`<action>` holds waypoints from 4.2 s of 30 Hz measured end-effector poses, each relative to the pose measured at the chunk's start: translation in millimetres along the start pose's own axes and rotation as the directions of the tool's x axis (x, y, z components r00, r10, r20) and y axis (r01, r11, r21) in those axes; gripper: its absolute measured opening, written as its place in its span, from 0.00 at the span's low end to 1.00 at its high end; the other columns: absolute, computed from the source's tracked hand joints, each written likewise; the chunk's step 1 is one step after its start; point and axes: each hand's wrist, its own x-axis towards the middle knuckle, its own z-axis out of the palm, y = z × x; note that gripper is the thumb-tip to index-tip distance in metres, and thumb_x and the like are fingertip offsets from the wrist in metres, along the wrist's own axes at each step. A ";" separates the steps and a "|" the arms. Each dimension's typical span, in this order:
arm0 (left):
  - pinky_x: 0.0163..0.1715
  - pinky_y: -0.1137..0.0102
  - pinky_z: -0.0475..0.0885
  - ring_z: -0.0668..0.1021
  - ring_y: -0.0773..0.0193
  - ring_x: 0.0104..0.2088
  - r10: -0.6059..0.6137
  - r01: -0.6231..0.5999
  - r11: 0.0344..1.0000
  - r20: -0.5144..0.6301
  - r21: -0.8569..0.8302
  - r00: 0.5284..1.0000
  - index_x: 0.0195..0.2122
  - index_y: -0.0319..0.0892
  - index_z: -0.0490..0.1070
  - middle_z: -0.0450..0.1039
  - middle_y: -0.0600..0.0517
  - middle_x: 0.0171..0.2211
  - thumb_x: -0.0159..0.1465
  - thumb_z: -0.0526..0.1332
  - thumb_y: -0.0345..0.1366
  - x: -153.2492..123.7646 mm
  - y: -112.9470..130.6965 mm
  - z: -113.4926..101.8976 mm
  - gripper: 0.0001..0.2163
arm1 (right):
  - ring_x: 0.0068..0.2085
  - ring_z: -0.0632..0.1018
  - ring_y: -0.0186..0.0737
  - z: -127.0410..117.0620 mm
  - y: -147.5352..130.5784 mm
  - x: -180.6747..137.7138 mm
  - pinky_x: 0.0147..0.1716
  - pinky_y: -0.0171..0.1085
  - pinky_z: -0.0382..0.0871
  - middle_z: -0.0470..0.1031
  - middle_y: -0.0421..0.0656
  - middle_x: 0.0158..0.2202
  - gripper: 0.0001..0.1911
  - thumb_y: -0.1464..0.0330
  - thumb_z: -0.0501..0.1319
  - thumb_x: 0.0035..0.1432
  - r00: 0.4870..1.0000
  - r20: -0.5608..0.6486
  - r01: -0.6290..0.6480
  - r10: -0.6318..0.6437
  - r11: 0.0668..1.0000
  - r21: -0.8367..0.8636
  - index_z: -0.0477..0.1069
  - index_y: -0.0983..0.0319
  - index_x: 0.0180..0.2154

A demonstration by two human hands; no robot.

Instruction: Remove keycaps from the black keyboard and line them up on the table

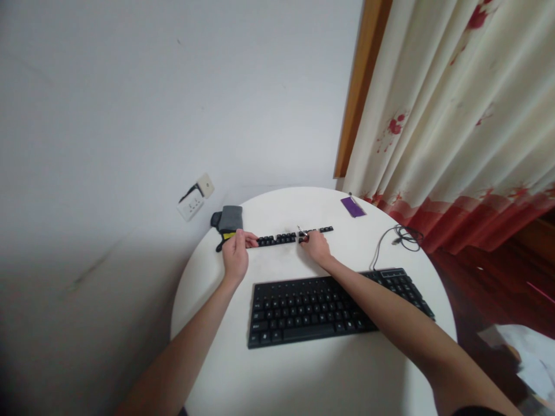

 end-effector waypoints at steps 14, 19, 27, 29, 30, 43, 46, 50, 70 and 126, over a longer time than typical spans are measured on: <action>0.28 0.72 0.68 0.74 0.66 0.24 -0.012 0.012 1.000 0.002 0.003 1.000 0.28 0.38 0.74 0.72 0.50 0.21 0.70 0.48 0.51 0.9 1.3 -0.6 0.25 | 0.39 0.80 0.45 8.1 -4.3 6.4 0.36 0.34 0.66 0.81 0.51 0.35 0.07 0.70 0.63 0.54 1.000 -0.012 -0.014 0.014 1.000 0.006 0.79 0.65 0.35; 0.28 0.72 0.69 0.74 0.66 0.24 -0.007 0.007 1.000 0.006 -0.006 1.000 0.27 0.38 0.74 0.72 0.50 0.21 0.70 0.48 0.50 0.5 0.6 -0.4 0.25 | 0.39 0.80 0.45 7.2 -5.2 5.2 0.36 0.34 0.67 0.81 0.51 0.36 0.07 0.69 0.63 0.54 1.000 -0.016 -0.011 0.011 1.000 0.011 0.79 0.64 0.35; 0.28 0.71 0.69 0.74 0.65 0.24 0.004 -0.004 1.000 0.020 -0.011 1.000 0.27 0.38 0.74 0.72 0.49 0.21 0.70 0.48 0.51 -0.8 5.8 1.0 0.25 | 0.38 0.80 0.46 7.5 -6.4 4.2 0.36 0.35 0.66 0.81 0.51 0.35 0.07 0.70 0.63 0.53 1.000 -0.021 -0.002 0.002 1.000 0.030 0.79 0.64 0.35; 0.28 0.71 0.69 0.74 0.65 0.24 0.001 -0.001 1.000 0.017 -0.014 1.000 0.27 0.38 0.74 0.72 0.49 0.21 0.69 0.49 0.51 -0.9 6.0 1.2 0.25 | 0.38 0.80 0.46 5.8 -7.5 3.4 0.36 0.35 0.66 0.81 0.51 0.35 0.07 0.70 0.64 0.53 1.000 -0.025 0.005 -0.004 0.999 0.040 0.79 0.65 0.34; 0.28 0.71 0.69 0.74 0.65 0.24 -0.002 0.003 1.000 0.015 -0.016 1.000 0.27 0.38 0.74 0.72 0.50 0.21 0.69 0.49 0.51 -0.6 5.4 1.1 0.25 | 0.37 0.80 0.46 4.1 -8.2 2.8 0.36 0.35 0.66 0.81 0.51 0.35 0.07 0.70 0.64 0.53 1.000 -0.026 0.011 -0.009 0.999 0.047 0.79 0.65 0.34; 0.25 0.73 0.67 0.73 0.67 0.21 -0.001 0.006 1.000 -0.259 0.020 0.966 0.24 0.38 0.73 0.70 0.52 0.18 0.70 0.47 0.49 15.4 1.2 -16.1 0.26 | 0.34 0.74 0.40 -87.4 1.8 -59.3 0.35 0.37 0.68 0.76 0.47 0.33 0.23 0.55 0.48 0.66 0.976 -0.160 0.213 -0.149 0.819 0.532 0.74 0.64 0.37; 0.24 0.73 0.67 0.73 0.67 0.21 -0.003 0.003 1.000 -0.276 -0.001 0.961 0.24 0.39 0.73 0.70 0.52 0.17 0.70 0.48 0.48 14.6 2.9 -14.9 0.25 | 0.40 0.74 0.42 -100.9 17.0 -79.5 0.41 0.39 0.68 0.75 0.47 0.37 0.24 0.53 0.48 0.67 0.967 -0.195 0.247 -0.163 0.788 0.564 0.74 0.62 0.39; 0.24 0.73 0.67 0.72 0.67 0.21 -0.003 0.005 1.000 -0.264 0.007 0.965 0.24 0.39 0.73 0.69 0.53 0.17 0.70 0.48 0.47 12.3 3.2 -11.1 0.24 | 0.29 0.68 0.37 -104.8 38.2 -96.1 0.30 0.36 0.64 0.67 0.40 0.27 0.23 0.53 0.48 0.67 0.974 -0.157 0.222 -0.162 0.813 0.538 0.73 0.62 0.44; 0.24 0.72 0.66 0.72 0.67 0.20 0.057 -0.030 0.992 -0.214 0.126 0.975 0.23 0.38 0.73 0.69 0.52 0.17 0.69 0.48 0.45 9.6 -3.9 -1.3 0.23 | 0.35 0.76 0.39 -118.8 55.8 -106.9 0.38 0.37 0.69 0.77 0.47 0.35 0.17 0.57 0.61 0.62 0.798 0.252 0.314 -0.547 0.735 0.601 0.79 0.65 0.34; 0.40 0.67 0.73 0.78 0.63 0.36 0.166 -0.285 0.958 0.782 0.015 0.601 0.36 0.43 0.75 0.76 0.50 0.35 0.62 0.64 0.34 -50.3 33.7 35.5 0.03 | 0.33 0.77 0.39 -42.1 7.9 -132.8 0.36 0.36 0.71 0.78 0.44 0.30 0.19 0.57 0.56 0.65 0.982 -0.038 0.154 -0.183 0.676 0.721 0.77 0.63 0.34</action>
